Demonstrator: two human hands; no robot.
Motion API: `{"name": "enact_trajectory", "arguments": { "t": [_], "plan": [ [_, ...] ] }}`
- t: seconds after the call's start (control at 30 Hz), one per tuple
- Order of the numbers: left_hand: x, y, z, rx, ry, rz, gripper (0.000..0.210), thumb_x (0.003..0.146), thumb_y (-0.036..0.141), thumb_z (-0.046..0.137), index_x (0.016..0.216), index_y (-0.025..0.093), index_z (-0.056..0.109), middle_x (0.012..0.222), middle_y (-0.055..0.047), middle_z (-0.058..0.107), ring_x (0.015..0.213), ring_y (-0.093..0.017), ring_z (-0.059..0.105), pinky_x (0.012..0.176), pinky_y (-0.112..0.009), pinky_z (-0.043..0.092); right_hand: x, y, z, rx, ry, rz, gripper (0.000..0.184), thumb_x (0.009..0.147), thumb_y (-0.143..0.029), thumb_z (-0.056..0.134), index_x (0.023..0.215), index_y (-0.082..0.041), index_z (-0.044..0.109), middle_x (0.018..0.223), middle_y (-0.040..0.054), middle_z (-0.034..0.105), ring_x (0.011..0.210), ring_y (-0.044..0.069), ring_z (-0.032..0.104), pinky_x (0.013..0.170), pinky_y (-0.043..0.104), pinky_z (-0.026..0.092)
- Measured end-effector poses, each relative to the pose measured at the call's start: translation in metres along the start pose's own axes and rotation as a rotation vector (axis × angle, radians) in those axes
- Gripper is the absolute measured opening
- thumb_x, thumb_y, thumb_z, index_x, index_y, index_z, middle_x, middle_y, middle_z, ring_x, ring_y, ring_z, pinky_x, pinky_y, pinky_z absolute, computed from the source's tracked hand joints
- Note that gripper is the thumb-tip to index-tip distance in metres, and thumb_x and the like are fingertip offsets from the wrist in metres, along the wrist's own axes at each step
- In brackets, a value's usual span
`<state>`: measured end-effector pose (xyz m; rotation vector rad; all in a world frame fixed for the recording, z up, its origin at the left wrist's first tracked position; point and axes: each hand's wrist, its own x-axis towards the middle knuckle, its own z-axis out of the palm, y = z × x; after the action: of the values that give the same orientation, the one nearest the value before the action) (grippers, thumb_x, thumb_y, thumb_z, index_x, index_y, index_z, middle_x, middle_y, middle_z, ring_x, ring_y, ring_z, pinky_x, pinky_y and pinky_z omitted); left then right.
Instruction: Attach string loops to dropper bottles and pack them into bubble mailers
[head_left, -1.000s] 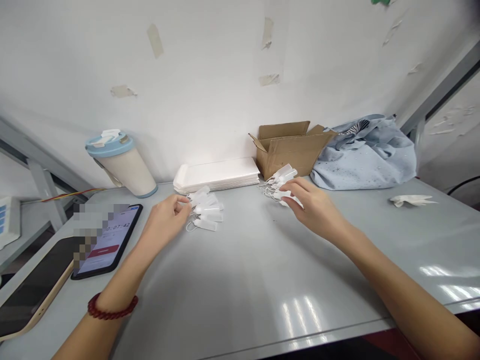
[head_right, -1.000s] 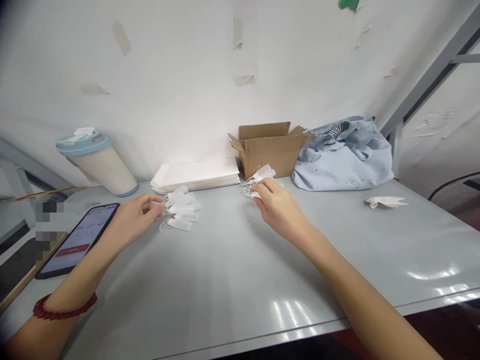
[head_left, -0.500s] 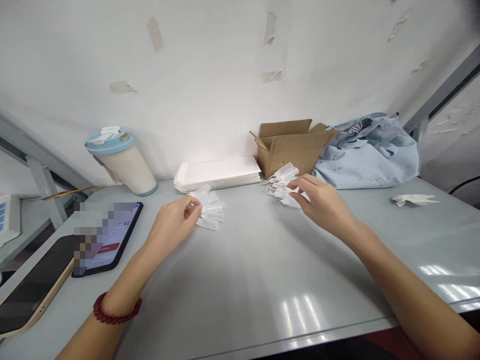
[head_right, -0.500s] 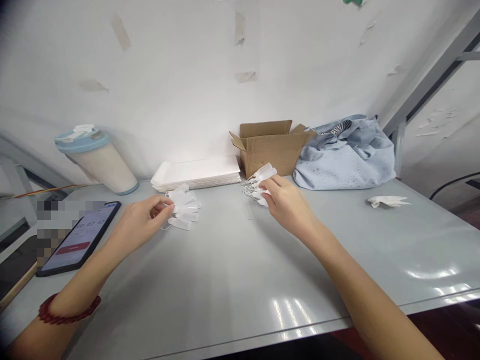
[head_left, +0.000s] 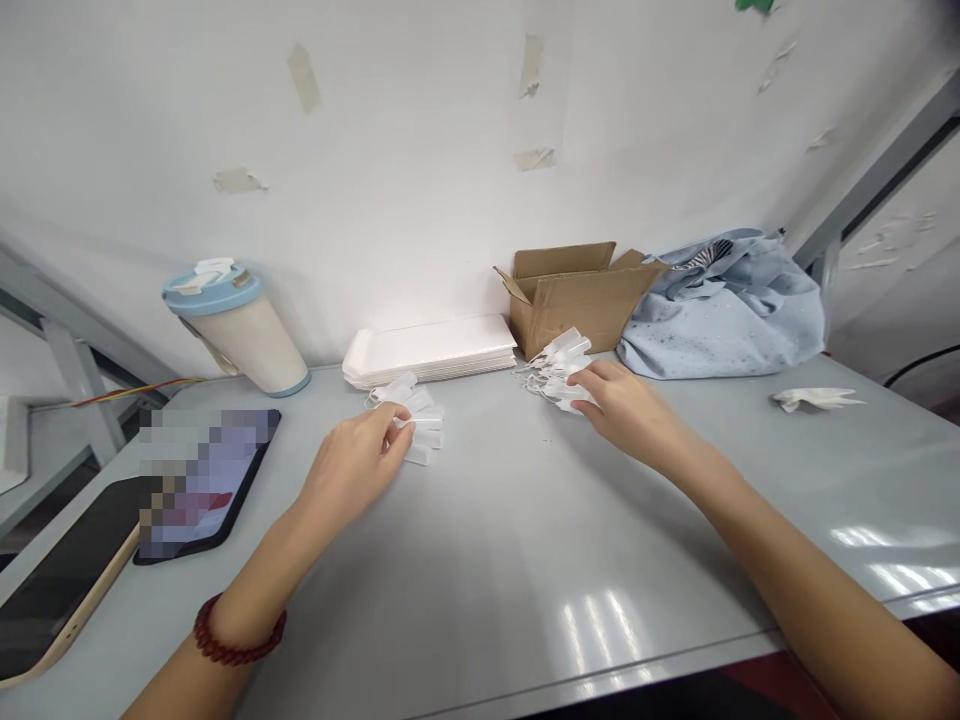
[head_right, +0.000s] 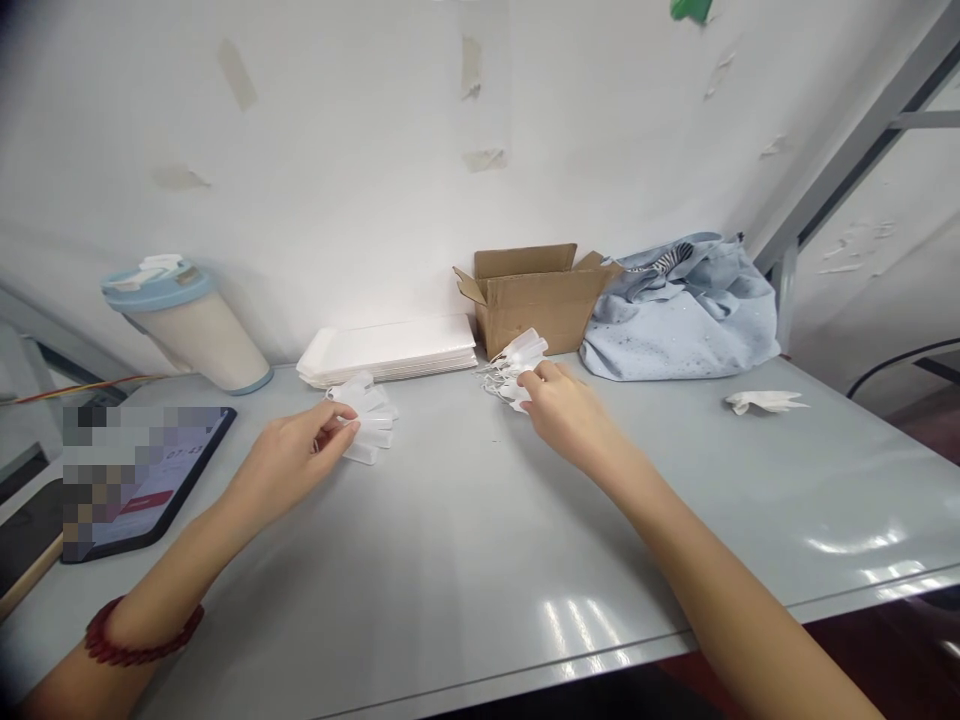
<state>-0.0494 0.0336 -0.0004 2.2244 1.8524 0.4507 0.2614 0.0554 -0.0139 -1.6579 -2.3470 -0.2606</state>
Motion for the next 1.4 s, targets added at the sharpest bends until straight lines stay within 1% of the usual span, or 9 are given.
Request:
{"name": "enact_trajectory", "arguments": {
  "t": [0.3,0.37,0.5,0.57,0.73,0.9,1.1,1.2,1.4],
  "plan": [
    [-0.005,0.008,0.002,0.013,0.044,0.046,0.025,0.088,0.036,0.037,0.096,0.023,0.057,0.074,-0.001,0.067,0.064,-0.02,0.06,0.063,-0.029,0.04,0.002,-0.004,0.01,0.038,-0.014,0.016,0.02,0.085,-0.018,0.053,0.103,-0.016,0.06,0.095,0.0119,0.063,0.075,0.023,0.062,0.056,0.029,0.043],
    [-0.006,0.01,0.003,-0.005,0.067,0.054,0.023,0.088,0.034,0.038,0.094,0.022,0.057,0.073,-0.001,0.067,0.064,-0.02,0.06,0.064,-0.029,0.041,0.002,-0.005,0.008,0.109,0.058,0.007,0.019,0.087,-0.02,0.049,0.102,-0.015,0.06,0.093,0.0112,0.063,0.07,0.02,0.061,0.056,0.029,0.044],
    [-0.008,0.013,0.006,-0.052,0.083,0.075,0.022,0.088,0.033,0.039,0.09,0.022,0.058,0.07,-0.001,0.066,0.063,-0.018,0.06,0.064,-0.029,0.042,0.002,-0.012,-0.002,0.385,0.3,-0.01,0.019,0.09,-0.028,0.047,0.097,-0.016,0.061,0.079,0.0068,0.062,0.062,0.017,0.057,0.057,0.029,0.045],
    [-0.009,0.016,0.008,-0.091,0.071,0.093,0.022,0.088,0.034,0.04,0.09,0.022,0.058,0.069,-0.001,0.065,0.062,-0.018,0.058,0.064,-0.029,0.042,0.0,-0.017,-0.008,0.49,0.331,0.013,0.02,0.09,-0.031,0.048,0.095,-0.016,0.061,0.072,0.0047,0.061,0.062,0.016,0.056,0.055,0.027,0.044],
    [-0.014,0.027,0.009,-0.326,-0.001,0.082,0.028,0.088,0.039,0.043,0.098,0.02,0.06,0.069,0.0,0.063,0.063,-0.016,0.055,0.06,-0.026,0.043,-0.006,-0.033,-0.02,0.769,0.211,0.07,0.022,0.089,-0.035,0.05,0.093,-0.018,0.064,0.074,0.0028,0.063,0.066,0.015,0.057,0.053,0.025,0.043],
    [-0.019,0.036,0.009,-0.569,-0.185,0.005,0.034,0.088,0.044,0.044,0.109,0.021,0.058,0.075,0.0,0.063,0.065,-0.014,0.055,0.06,-0.024,0.043,-0.013,-0.047,-0.02,0.861,0.116,0.017,0.023,0.089,-0.035,0.051,0.096,-0.018,0.064,0.076,0.0033,0.064,0.069,0.015,0.057,0.048,0.023,0.041],
    [-0.02,0.039,0.007,-0.698,-0.294,-0.011,0.027,0.089,0.04,0.046,0.079,0.019,0.06,0.069,0.003,0.058,0.058,-0.01,0.052,0.057,-0.022,0.04,-0.016,-0.053,-0.017,0.85,0.119,-0.074,0.021,0.089,-0.032,0.052,0.097,-0.017,0.064,0.077,0.0042,0.063,0.067,0.014,0.056,0.048,0.022,0.042],
    [-0.019,0.039,0.006,-0.772,-0.329,-0.007,0.027,0.089,0.038,0.046,0.076,0.018,0.06,0.067,0.003,0.058,0.056,-0.01,0.05,0.057,-0.023,0.041,-0.017,-0.054,-0.017,0.856,0.093,-0.067,0.021,0.089,-0.033,0.052,0.098,-0.017,0.064,0.076,0.0042,0.064,0.068,0.015,0.057,0.048,0.022,0.042],
    [-0.019,0.038,0.008,-0.939,-0.378,-0.018,0.03,0.09,0.038,0.046,0.074,0.017,0.06,0.067,0.003,0.055,0.053,-0.008,0.048,0.059,-0.025,0.041,-0.019,-0.057,-0.017,0.895,0.043,-0.066,0.021,0.089,-0.033,0.052,0.099,-0.019,0.064,0.082,0.0045,0.066,0.073,0.016,0.06,0.058,0.026,0.048]
  ]
}}
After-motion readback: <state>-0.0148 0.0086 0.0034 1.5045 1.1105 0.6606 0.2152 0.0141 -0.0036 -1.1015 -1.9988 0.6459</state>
